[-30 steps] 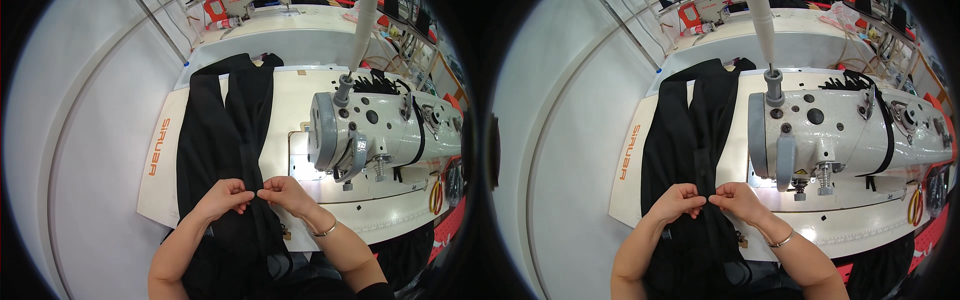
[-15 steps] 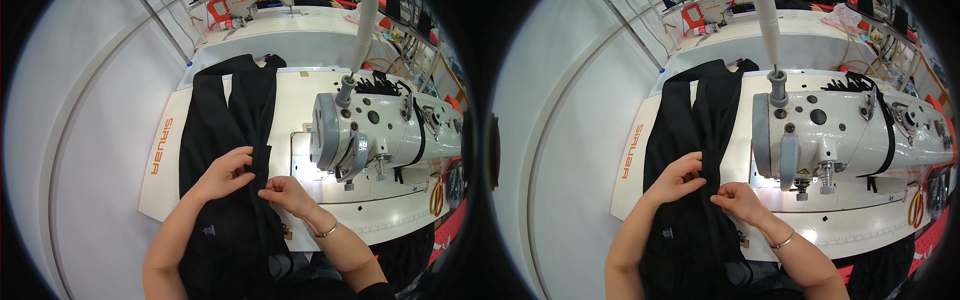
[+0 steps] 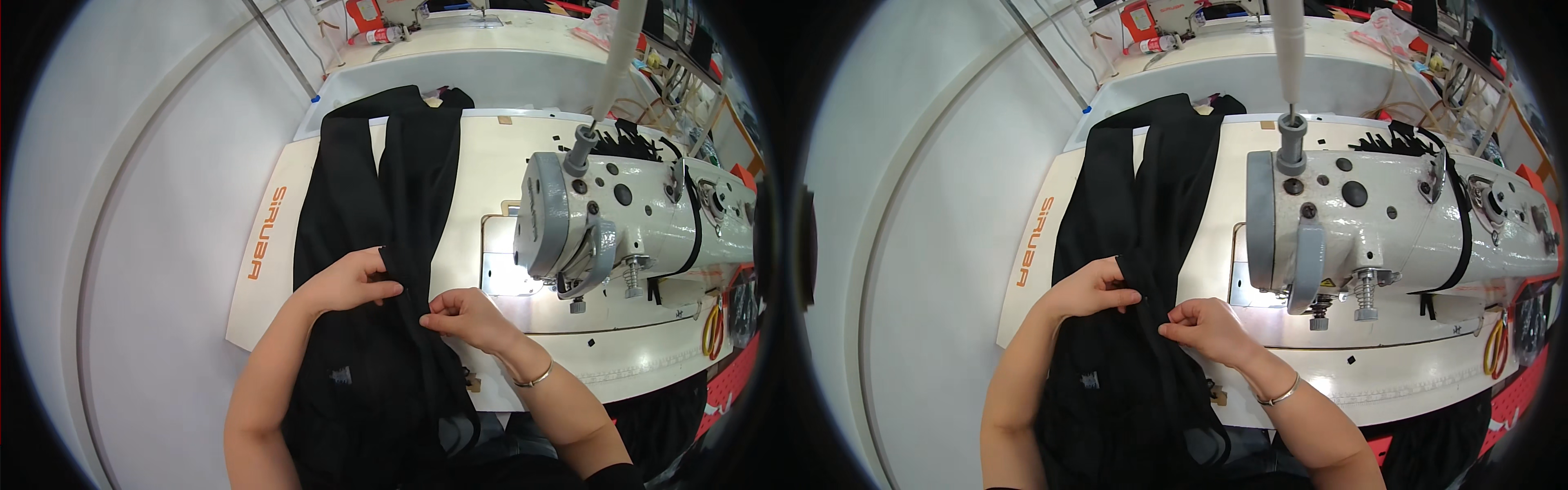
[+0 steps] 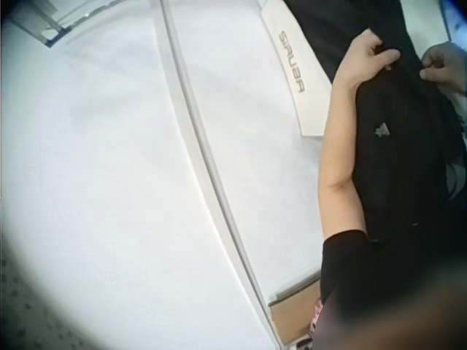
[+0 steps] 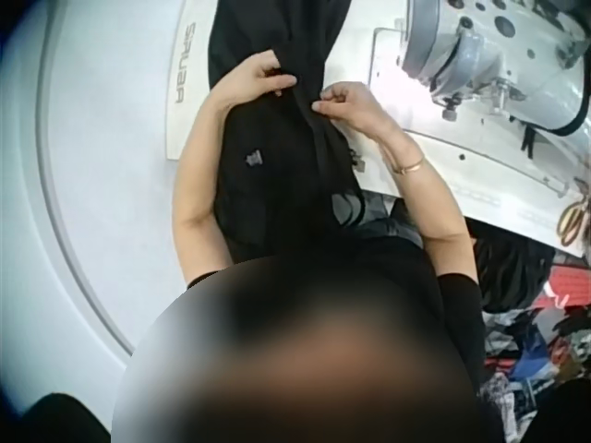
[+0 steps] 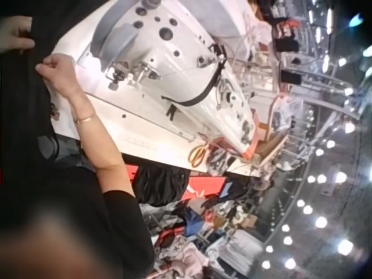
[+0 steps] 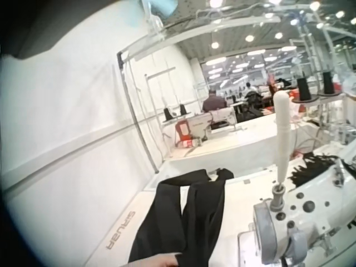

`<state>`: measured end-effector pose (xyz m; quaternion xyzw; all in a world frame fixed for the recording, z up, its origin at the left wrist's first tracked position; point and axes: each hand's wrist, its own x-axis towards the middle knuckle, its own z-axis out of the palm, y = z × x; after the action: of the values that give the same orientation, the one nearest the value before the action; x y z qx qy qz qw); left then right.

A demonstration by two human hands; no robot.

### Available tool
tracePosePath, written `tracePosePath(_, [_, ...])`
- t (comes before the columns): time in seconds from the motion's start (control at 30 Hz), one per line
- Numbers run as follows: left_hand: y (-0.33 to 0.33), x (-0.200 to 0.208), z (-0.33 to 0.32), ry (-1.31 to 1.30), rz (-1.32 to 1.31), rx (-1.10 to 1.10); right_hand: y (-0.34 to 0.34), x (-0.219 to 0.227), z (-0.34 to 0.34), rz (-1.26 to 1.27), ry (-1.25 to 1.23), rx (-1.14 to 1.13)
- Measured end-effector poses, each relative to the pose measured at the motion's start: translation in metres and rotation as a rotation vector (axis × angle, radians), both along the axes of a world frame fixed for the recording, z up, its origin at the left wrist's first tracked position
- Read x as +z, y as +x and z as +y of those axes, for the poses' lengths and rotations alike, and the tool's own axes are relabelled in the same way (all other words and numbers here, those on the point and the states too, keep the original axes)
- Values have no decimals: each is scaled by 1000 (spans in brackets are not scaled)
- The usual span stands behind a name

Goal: Sewing a zipper onto a piece of black fabric using an industrial sewing machine.

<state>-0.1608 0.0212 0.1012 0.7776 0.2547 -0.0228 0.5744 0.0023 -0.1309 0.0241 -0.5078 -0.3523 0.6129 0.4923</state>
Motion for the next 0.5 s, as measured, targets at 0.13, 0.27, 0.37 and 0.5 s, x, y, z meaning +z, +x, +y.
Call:
tracePosePath(0.13, [-3,-5,6,-108,-52,51,3,2,3,32,-61,71])
tracePosePath(0.27, [3,-8,1,-150,60,180,4,2,3,45,-58,78])
tracePosePath(0.37, [1,-13,2,-177,4,242,5,3,3,39,-70,63])
tracePosePath(0.5, [-7,-21,6,-208,-43,254,3,1,3,39,-75,67])
